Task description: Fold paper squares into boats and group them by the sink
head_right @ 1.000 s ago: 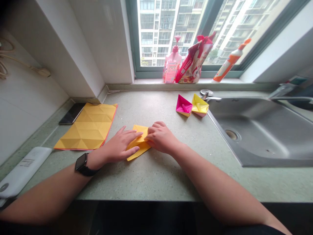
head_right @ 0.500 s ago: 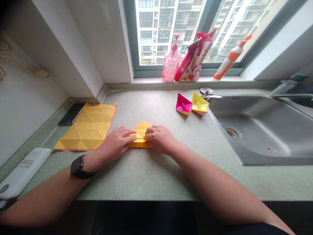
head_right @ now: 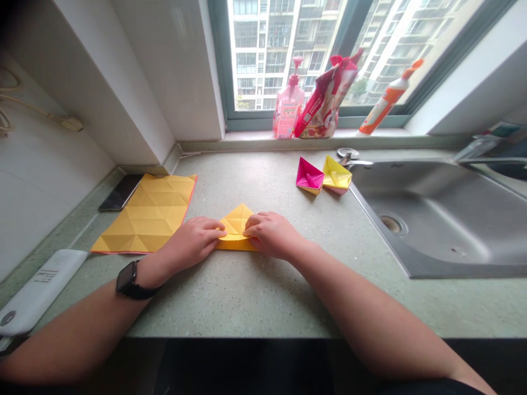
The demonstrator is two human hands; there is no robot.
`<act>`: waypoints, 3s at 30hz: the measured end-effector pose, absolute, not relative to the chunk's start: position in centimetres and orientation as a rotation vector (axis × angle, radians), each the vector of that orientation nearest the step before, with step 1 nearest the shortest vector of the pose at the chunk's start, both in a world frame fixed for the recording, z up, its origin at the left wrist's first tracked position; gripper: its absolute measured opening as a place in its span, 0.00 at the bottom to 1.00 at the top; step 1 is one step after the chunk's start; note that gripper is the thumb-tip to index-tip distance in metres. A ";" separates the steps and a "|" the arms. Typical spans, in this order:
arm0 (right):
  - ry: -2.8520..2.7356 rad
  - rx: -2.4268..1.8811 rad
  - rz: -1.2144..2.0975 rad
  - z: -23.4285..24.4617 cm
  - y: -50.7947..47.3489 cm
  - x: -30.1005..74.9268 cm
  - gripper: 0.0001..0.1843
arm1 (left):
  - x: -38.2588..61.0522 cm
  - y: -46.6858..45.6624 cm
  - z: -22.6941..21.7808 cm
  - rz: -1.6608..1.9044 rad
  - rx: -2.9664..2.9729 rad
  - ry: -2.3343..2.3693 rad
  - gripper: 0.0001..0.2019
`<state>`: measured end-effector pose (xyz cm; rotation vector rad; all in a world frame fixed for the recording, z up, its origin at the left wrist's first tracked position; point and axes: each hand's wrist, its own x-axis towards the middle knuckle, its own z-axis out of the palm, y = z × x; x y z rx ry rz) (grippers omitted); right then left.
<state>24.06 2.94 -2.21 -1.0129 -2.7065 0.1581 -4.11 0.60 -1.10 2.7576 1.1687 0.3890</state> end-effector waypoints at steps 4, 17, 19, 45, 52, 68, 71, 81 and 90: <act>-2.714 -1.011 0.185 -2.0 3.1 24.4 0.10 | -4.6 0.7 -1.0 0.392 2.736 1.177 0.10; -2.646 -1.101 0.215 -1.7 4.0 25.3 0.11 | -5.6 1.6 -0.7 0.393 2.704 1.326 0.12; -2.644 -1.128 0.203 -1.7 4.2 25.4 0.10 | -5.6 1.9 -1.1 0.416 2.683 1.355 0.11; -2.528 -1.292 0.036 -4.2 5.2 24.6 0.17 | -3.7 1.2 -2.0 0.426 2.885 1.103 0.15; -2.501 -1.161 -0.104 -3.3 4.4 24.3 0.19 | -2.6 0.4 -2.2 0.334 2.800 1.074 0.14; -2.723 -1.151 0.054 -2.3 2.4 23.7 0.24 | -2.4 -0.1 -1.9 0.299 2.745 1.106 0.17; -2.715 -1.287 0.008 -1.8 1.9 24.3 0.18 | -2.5 0.0 -1.9 0.292 2.741 1.097 0.17; -2.508 -1.844 -0.036 -0.7 2.9 28.4 0.12 | -2.5 0.0 -1.6 0.268 2.689 1.105 0.17; -2.462 -1.132 -0.102 -0.1 2.1 24.5 0.27 | -2.6 0.1 -1.7 0.278 2.699 1.067 0.17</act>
